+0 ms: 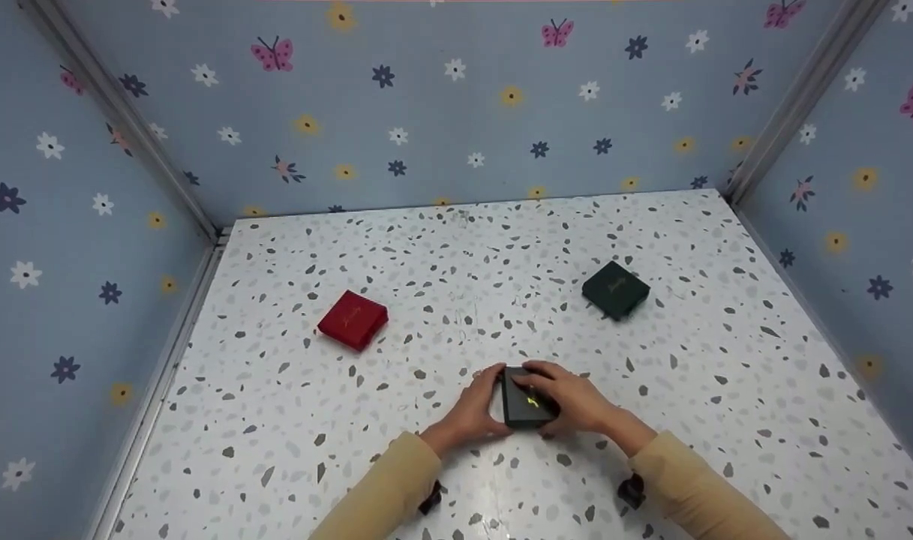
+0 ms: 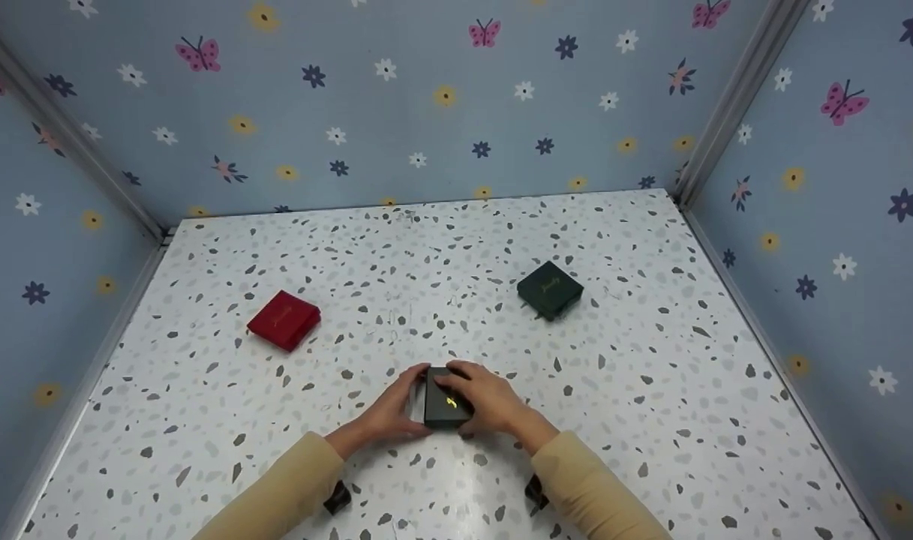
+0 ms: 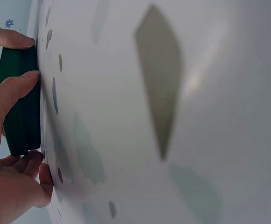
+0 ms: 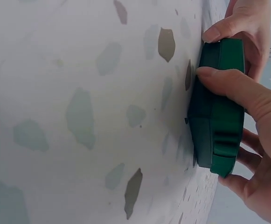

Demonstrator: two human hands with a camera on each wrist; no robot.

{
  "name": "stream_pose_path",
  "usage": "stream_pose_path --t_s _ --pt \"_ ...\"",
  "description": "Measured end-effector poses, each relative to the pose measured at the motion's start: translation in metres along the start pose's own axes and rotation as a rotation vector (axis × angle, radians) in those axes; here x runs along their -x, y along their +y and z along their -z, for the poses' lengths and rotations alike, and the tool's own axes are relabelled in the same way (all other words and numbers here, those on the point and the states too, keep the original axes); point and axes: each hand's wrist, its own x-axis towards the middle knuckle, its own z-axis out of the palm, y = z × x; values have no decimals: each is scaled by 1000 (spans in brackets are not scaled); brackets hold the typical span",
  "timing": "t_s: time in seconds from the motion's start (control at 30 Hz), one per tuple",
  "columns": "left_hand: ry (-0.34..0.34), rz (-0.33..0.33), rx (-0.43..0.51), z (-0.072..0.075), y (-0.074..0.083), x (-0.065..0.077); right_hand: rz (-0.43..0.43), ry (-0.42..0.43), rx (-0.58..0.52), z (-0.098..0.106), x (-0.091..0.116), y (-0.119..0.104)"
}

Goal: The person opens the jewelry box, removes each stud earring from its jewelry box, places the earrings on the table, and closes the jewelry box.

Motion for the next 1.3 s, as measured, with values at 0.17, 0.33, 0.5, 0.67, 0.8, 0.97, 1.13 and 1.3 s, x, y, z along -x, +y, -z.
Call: stream_pose_path --t_s 0.17,0.33,0.5,0.67,0.8,0.97,1.13,1.3 --pt "8 10 -4 -1 -1 -1 -17 0 -19 2 -1 -3" --pt "5 13 -10 -1 -1 -2 -3 -4 -18 4 -3 -4" --pt "6 6 13 0 0 -2 11 1 -34 5 -3 -3" --pt "-3 -13 34 1 0 -2 7 0 -57 5 -2 -2" --pt "-6 -19 25 1 0 -2 3 2 -76 4 -3 -1" --pt "1 -18 21 -1 0 -2 -8 4 -94 3 -2 -1" --pt "11 -19 25 -2 -1 -2 -18 12 -108 2 -1 -1" --pt "15 -25 36 -1 -2 -2 -15 33 -149 4 -2 -1"
